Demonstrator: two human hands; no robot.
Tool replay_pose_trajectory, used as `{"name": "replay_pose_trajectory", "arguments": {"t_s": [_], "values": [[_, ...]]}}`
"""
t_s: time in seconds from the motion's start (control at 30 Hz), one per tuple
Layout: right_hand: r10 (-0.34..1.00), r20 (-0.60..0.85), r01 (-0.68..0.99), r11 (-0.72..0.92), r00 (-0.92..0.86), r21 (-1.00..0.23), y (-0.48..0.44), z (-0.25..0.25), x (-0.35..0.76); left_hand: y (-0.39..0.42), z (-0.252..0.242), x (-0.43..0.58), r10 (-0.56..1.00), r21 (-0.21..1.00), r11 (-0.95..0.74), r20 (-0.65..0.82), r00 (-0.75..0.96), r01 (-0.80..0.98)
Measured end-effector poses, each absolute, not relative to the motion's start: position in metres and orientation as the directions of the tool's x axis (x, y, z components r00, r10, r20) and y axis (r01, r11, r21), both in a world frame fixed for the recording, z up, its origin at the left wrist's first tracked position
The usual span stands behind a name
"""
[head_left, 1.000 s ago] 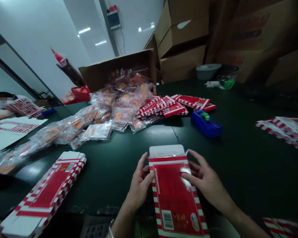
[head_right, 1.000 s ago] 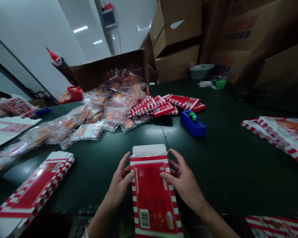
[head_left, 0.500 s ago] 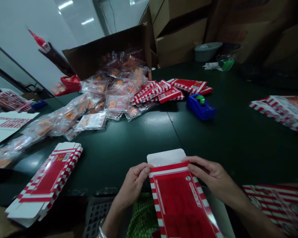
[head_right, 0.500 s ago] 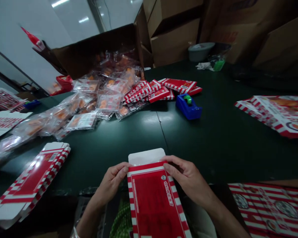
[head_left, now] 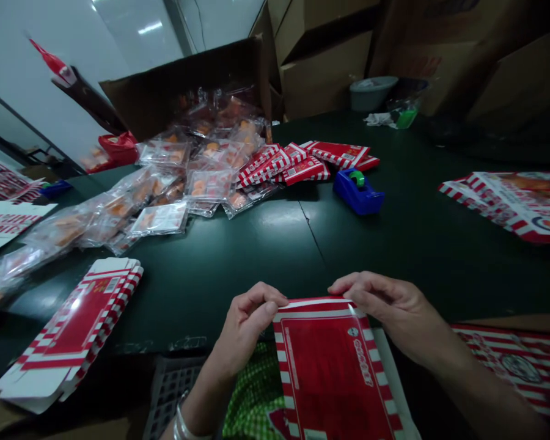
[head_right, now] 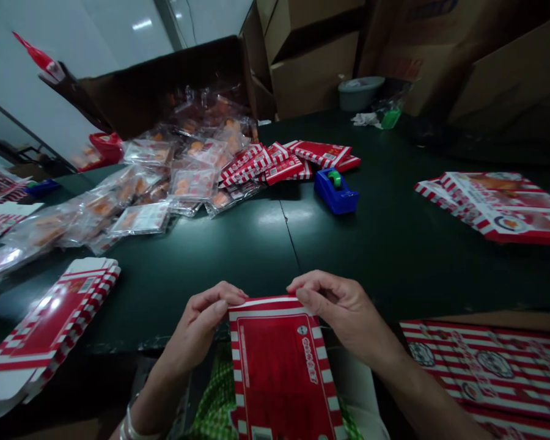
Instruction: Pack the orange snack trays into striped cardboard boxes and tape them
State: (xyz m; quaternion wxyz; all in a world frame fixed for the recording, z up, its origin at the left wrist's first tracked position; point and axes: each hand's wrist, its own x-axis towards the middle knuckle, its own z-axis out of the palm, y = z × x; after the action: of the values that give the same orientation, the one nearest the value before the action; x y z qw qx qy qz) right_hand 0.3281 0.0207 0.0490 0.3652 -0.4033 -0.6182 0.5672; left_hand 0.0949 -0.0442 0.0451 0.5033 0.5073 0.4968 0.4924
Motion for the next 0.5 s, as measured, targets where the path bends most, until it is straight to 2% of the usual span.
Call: {"name": "replay_pose_trajectory", "arguments": {"t_s": [0.13,0.37,0.5], "values": [[0.860,-0.108,0.086,-0.075,-0.499,-0.993,0.025,0.064,0.330,-0.040,0.053,0.108,0.991,0.991,0.134,-0.135,-0.019,-0.006],[0.816,-0.268,0.155,-0.220,-0.512,-0.963,0.037,0.074,0.332,-0.011,0.072,0.108,0.939,0.950,0.310,-0.298,0.172,-0.046],[0.857,-0.231,0.087,-0.216,-0.461,-0.973,0.038,0.067,0.330,0.003,0.079,0.106,0.913,0.929,0.369,-0.357,0.199,-0.024]]}}
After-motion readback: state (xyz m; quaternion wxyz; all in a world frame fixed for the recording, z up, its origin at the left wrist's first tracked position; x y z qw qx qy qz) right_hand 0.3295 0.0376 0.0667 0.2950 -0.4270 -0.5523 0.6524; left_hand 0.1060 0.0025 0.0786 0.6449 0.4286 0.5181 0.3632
